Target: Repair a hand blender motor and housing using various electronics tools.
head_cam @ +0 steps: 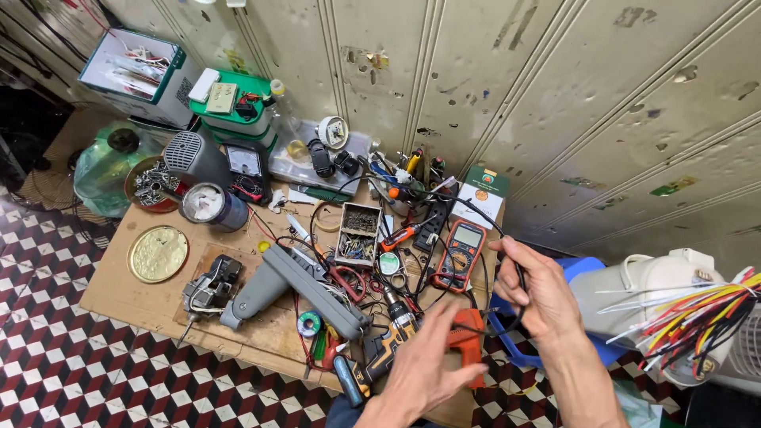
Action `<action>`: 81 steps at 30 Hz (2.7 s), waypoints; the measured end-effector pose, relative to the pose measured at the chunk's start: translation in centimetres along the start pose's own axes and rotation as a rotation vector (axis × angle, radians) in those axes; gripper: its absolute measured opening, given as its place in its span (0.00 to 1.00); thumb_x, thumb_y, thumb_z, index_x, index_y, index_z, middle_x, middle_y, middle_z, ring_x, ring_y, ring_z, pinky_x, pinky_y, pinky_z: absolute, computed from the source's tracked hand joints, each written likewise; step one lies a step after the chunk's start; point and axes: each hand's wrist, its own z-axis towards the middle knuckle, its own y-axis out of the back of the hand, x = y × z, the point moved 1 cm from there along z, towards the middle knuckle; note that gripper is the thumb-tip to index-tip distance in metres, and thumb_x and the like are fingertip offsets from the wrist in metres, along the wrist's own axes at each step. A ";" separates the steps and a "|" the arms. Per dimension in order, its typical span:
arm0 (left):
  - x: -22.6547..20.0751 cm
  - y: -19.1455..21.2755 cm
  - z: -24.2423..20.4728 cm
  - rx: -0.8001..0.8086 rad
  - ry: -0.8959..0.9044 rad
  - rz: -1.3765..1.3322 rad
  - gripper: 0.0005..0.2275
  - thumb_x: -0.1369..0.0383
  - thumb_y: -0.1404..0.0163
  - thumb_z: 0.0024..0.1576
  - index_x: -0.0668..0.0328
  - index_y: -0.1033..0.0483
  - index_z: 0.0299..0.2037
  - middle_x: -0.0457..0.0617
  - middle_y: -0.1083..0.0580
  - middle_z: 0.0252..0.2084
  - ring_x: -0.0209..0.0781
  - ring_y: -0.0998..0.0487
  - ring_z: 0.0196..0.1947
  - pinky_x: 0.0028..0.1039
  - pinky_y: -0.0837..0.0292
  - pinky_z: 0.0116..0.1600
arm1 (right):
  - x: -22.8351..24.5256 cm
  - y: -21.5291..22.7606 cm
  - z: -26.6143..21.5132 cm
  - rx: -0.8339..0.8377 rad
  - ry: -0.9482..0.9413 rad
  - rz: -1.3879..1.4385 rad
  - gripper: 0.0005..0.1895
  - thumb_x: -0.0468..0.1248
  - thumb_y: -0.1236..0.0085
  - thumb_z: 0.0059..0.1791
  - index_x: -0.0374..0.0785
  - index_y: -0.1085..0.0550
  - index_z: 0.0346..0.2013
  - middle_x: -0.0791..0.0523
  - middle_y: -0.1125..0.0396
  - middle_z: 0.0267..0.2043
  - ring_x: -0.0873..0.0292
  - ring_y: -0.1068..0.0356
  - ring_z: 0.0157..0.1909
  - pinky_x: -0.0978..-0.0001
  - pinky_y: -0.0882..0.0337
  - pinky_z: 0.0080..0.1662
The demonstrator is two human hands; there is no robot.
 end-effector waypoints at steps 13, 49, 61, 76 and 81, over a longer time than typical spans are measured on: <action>1.0 -3.4 1.9 -0.211 0.416 -0.703 0.20 0.57 0.62 0.68 0.61 0.22 0.56 0.52 0.19 0.44 0.36 0.18 0.45 0.28 0.22 0.52 | -10.7 7.7 -3.6 -0.212 0.278 -0.701 0.24 0.48 0.54 0.56 0.30 0.20 0.47 0.55 0.33 0.29 0.61 0.38 0.32 0.69 0.37 0.35; 23.1 -1.3 18.6 0.582 -0.088 1.178 0.24 0.61 0.49 0.59 0.75 0.30 0.60 0.62 0.29 0.59 0.56 0.29 0.60 0.47 0.41 0.66 | -26.2 3.8 5.4 0.298 -0.643 -1.162 0.24 0.49 0.57 0.57 0.39 0.32 0.62 0.48 0.25 0.41 0.58 0.24 0.41 0.60 0.25 0.48; 18.9 -4.6 13.3 0.123 0.819 -1.315 0.17 0.56 0.43 0.64 0.64 0.25 0.50 0.47 0.24 0.41 0.36 0.23 0.41 0.27 0.27 0.48 | -12.2 -4.9 6.3 -0.423 0.002 -0.868 0.32 0.48 0.42 0.49 0.43 0.33 0.67 0.51 0.30 0.32 0.59 0.31 0.35 0.66 0.29 0.39; 17.5 5.0 3.1 -0.391 0.988 -1.376 0.27 0.49 0.62 0.61 0.66 0.29 0.59 0.57 0.20 0.42 0.40 0.22 0.36 0.27 0.26 0.43 | 4.3 -9.6 16.5 0.033 0.739 -1.467 0.19 0.40 0.37 0.50 0.37 0.28 0.52 0.48 0.27 0.43 0.46 0.26 0.43 0.55 0.28 0.45; 18.8 4.5 1.1 -0.477 0.973 -1.312 0.27 0.49 0.58 0.62 0.69 0.28 0.58 0.55 0.22 0.34 0.36 0.28 0.27 0.26 0.33 0.34 | 2.4 -10.0 19.1 0.142 0.651 -1.557 0.20 0.39 0.40 0.50 0.40 0.30 0.54 0.49 0.29 0.44 0.45 0.27 0.44 0.53 0.29 0.43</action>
